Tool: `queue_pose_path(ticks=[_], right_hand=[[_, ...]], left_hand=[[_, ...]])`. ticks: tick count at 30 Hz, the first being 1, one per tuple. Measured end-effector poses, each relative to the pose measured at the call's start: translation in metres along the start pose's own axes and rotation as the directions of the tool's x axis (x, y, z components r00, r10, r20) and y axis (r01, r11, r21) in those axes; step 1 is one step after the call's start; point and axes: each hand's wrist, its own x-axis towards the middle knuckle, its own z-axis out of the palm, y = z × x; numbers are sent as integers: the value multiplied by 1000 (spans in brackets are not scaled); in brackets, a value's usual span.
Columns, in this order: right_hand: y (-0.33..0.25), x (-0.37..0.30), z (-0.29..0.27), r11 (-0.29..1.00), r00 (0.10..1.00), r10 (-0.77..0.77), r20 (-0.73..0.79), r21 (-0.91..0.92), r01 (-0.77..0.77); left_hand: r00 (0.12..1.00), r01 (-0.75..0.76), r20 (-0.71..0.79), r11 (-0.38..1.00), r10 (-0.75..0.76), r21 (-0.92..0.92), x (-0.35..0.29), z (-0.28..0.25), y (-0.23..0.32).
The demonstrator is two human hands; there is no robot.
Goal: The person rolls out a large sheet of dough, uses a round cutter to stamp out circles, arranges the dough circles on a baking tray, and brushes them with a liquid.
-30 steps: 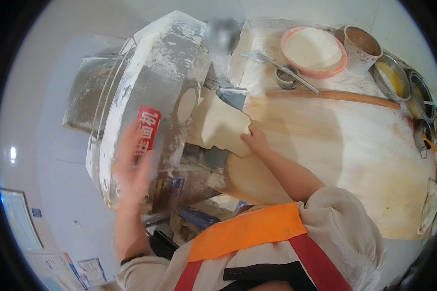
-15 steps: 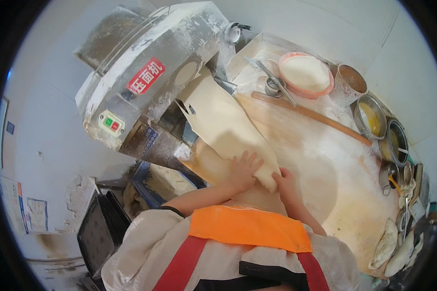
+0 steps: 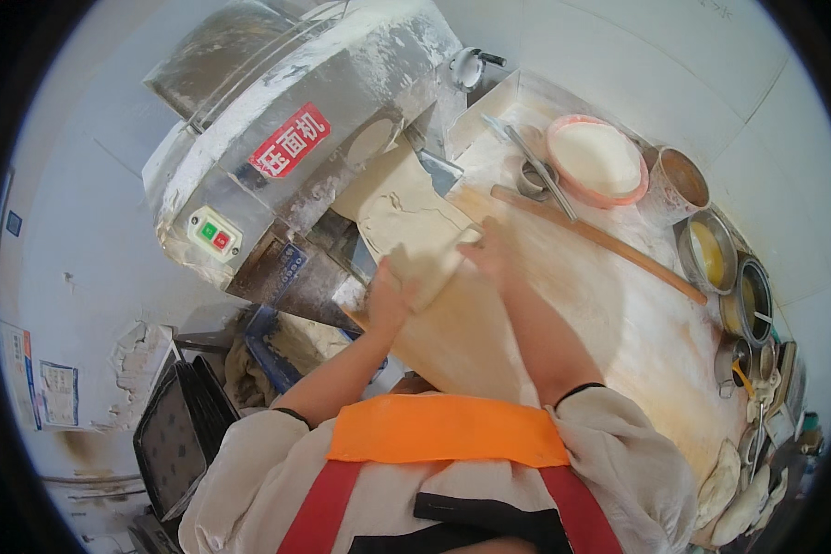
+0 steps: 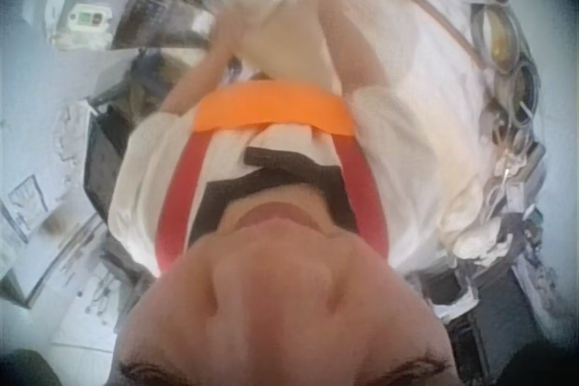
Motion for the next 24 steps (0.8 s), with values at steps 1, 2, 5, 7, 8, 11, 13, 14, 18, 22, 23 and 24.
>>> queue_pose_path(ticks=[1, 2, 5, 7, 8, 11, 13, 14, 18, 22, 23, 24], right_hand=[[-30, -8, 9, 976, 980, 136, 145, 151, -157], [-49, -16, 7, 907, 922, 245, 301, 265, -327], [-59, -32, -19, 446, 755, 414, 508, 610, -655], [-53, -55, -54, 394, 779, 401, 483, 676, -622], [-48, -70, -73, 366, 765, 449, 462, 686, -629], [-33, -115, -144, 198, 677, 600, 426, 740, -642], [-21, -139, -182, 182, 638, 683, 356, 763, -621], [-21, -136, -197, 207, 618, 721, 315, 753, -625], [-39, -103, -232, 268, 673, 700, 237, 787, -556], [-76, -35, -226, 181, 892, 314, 327, 901, -394], [-72, -22, -211, 279, 927, 224, 301, 892, -357], [-63, -12, -188, 370, 951, 126, 281, 877, -308]], left_hand=[[986, -168, 44, 951, 162, 259, -14, 1, 11], [943, -330, 133, 810, 305, 484, -22, 1, 17], [849, -528, 289, 716, 442, 457, -13, -5, 13], [752, -650, 437, 663, 494, 370, 0, -11, 9], [688, -705, 512, 640, 514, 306, 3, -11, 9], [529, -673, 748, 735, 402, 80, -27, -5, 50], [419, -681, 768, 727, 484, -87, -52, 6, 73], [403, -599, 786, 784, 469, -161, -62, 6, 89], [556, -76, 776, 948, 297, -309, -79, 6, 101], [850, 224, 526, 918, -19, -328, -7, -36, 86], [930, 155, 367, 910, -3, -385, 16, -50, 80], [981, 75, 192, 900, 10, -429, 35, -62, 76]])
